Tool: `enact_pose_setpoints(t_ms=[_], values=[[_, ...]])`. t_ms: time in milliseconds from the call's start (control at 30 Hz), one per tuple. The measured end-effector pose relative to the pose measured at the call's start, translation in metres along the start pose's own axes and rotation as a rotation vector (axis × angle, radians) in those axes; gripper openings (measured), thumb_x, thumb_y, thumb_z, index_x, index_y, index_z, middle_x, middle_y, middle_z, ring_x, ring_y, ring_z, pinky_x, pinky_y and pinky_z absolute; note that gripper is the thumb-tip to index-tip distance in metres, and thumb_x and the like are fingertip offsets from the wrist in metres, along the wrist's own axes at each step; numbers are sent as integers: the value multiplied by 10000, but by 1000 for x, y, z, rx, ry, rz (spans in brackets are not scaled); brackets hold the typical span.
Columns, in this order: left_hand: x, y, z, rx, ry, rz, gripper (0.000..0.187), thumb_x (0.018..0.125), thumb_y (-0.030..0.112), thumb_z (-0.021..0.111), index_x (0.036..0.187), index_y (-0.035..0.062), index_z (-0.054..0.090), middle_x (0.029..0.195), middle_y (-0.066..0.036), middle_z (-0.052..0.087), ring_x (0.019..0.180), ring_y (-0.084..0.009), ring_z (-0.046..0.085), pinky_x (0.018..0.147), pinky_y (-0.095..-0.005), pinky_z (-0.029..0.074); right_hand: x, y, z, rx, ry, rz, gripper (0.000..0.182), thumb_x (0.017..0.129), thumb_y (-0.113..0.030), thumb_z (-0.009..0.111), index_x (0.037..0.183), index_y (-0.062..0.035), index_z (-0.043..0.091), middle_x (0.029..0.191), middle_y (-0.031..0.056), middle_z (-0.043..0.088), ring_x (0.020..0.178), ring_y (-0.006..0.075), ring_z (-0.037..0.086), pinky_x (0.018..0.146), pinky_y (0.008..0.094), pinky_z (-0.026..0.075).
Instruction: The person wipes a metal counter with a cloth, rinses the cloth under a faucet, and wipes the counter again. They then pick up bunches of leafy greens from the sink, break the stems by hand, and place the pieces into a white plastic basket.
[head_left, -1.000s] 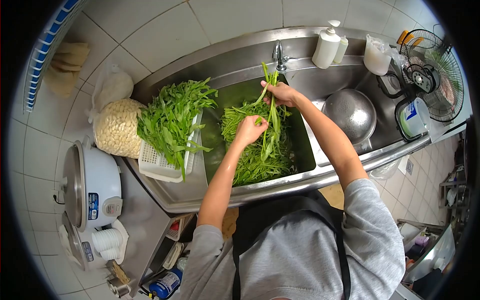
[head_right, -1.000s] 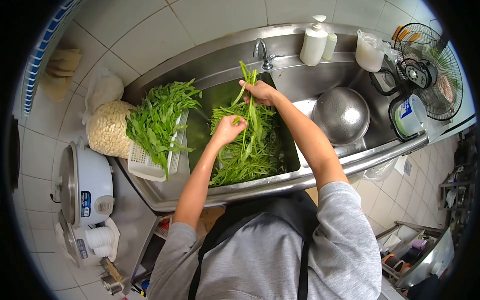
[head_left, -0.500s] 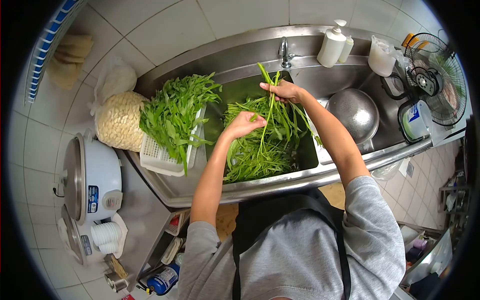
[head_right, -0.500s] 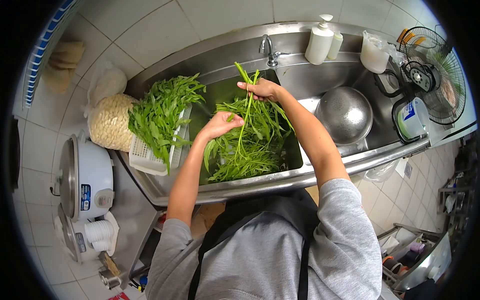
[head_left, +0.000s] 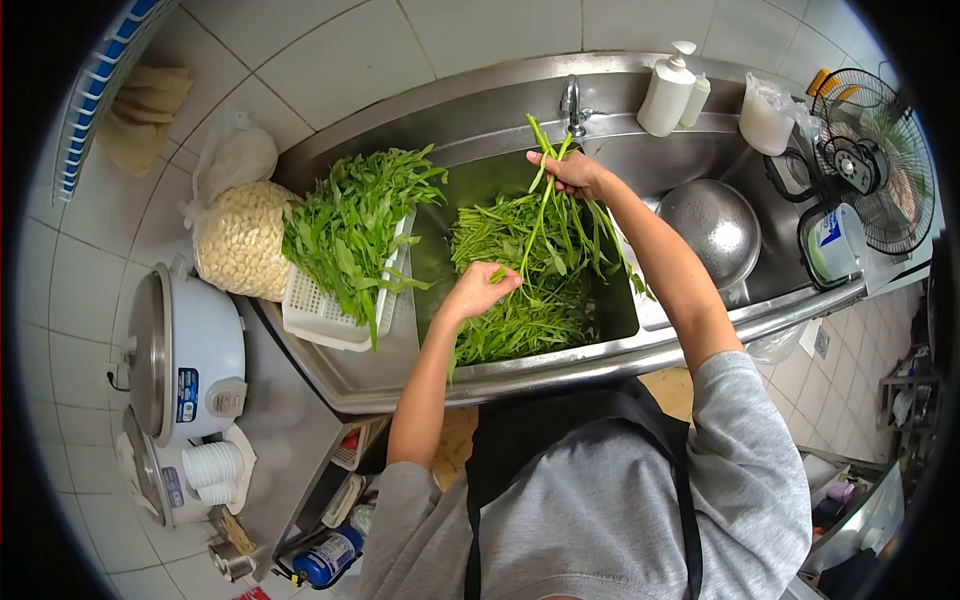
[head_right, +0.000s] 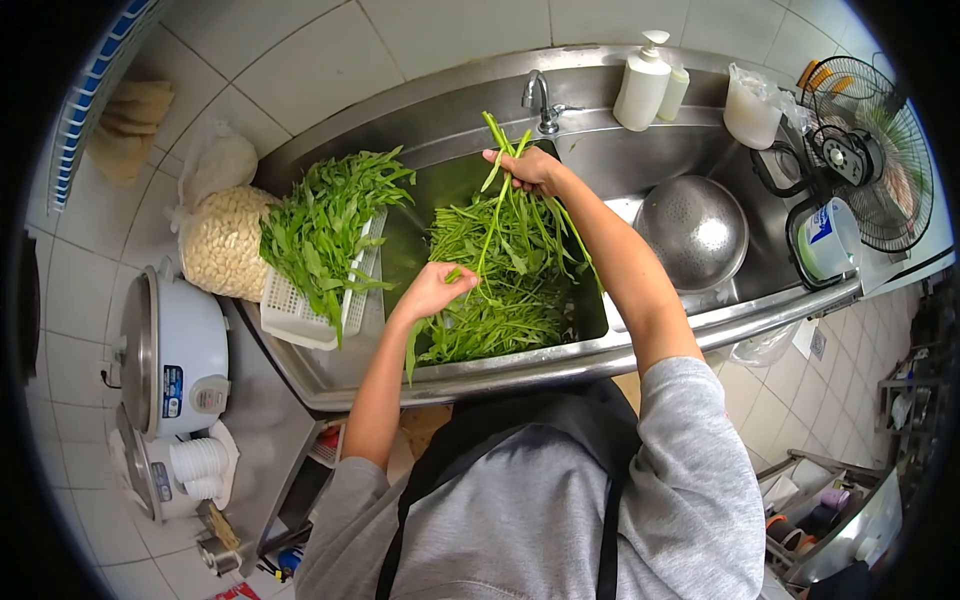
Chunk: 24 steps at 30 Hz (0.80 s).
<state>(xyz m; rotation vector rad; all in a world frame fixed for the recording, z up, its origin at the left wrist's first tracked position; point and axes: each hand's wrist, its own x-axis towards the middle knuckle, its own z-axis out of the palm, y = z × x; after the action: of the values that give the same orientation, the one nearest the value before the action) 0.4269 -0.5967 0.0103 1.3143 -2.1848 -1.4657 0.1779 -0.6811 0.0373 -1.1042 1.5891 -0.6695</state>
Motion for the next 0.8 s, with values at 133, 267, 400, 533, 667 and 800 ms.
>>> enact_pose_setpoints(t_ms=[133, 267, 400, 533, 667, 800], values=[[6, -7, 4, -92, 13, 93, 242, 815, 236, 607, 856, 0, 643, 698, -37, 607, 609, -57, 467, 572, -250, 405, -3, -4, -1, -13, -6, -9, 587, 675, -686, 576, 602, -113, 468, 491, -32, 396, 411, 83, 343, 395, 232, 261], [12, -22, 5, -322, 168, -274, 197, 803, 184, 560, 853, 17, 651, 630, -1, 552, 538, -52, 402, 499, -237, 323, 2, -2, 2, -6, 27, -34, 592, 677, -690, 570, 598, -112, 469, 493, -31, 398, 413, 82, 349, 397, 235, 263], [10, -47, 13, -250, 304, -326, 214, 786, 164, 554, 887, 11, 664, 625, -7, 556, 540, -77, 429, 514, -254, 351, -1, -7, 5, -7, 51, -43, 593, 679, -696, 560, 595, -116, 470, 494, -30, 401, 417, 82, 347, 401, 243, 262], [8, -43, -1, 30, 515, -158, 208, 817, 163, 546, 895, 12, 667, 808, -101, 666, 716, -158, 600, 682, -285, 457, -3, -11, 8, 3, 7, -34, 595, 674, -704, 557, 604, -119, 471, 496, -35, 395, 418, 81, 335, 403, 242, 249], [8, -9, -15, 41, 343, 0, 276, 825, 259, 573, 914, 13, 661, 813, -110, 663, 725, -151, 597, 694, -285, 454, -3, -15, 14, 8, -36, -18, 595, 674, -708, 552, 628, -120, 474, 504, -39, 385, 428, 78, 327, 409, 234, 236], [9, 19, -15, 127, 296, -22, 323, 793, 354, 580, 908, 65, 665, 604, -129, 587, 538, -204, 555, 588, -326, 443, 4, -12, 24, 28, -65, -11, 589, 684, -701, 549, 629, -119, 477, 503, -39, 391, 425, 77, 333, 402, 227, 241]])
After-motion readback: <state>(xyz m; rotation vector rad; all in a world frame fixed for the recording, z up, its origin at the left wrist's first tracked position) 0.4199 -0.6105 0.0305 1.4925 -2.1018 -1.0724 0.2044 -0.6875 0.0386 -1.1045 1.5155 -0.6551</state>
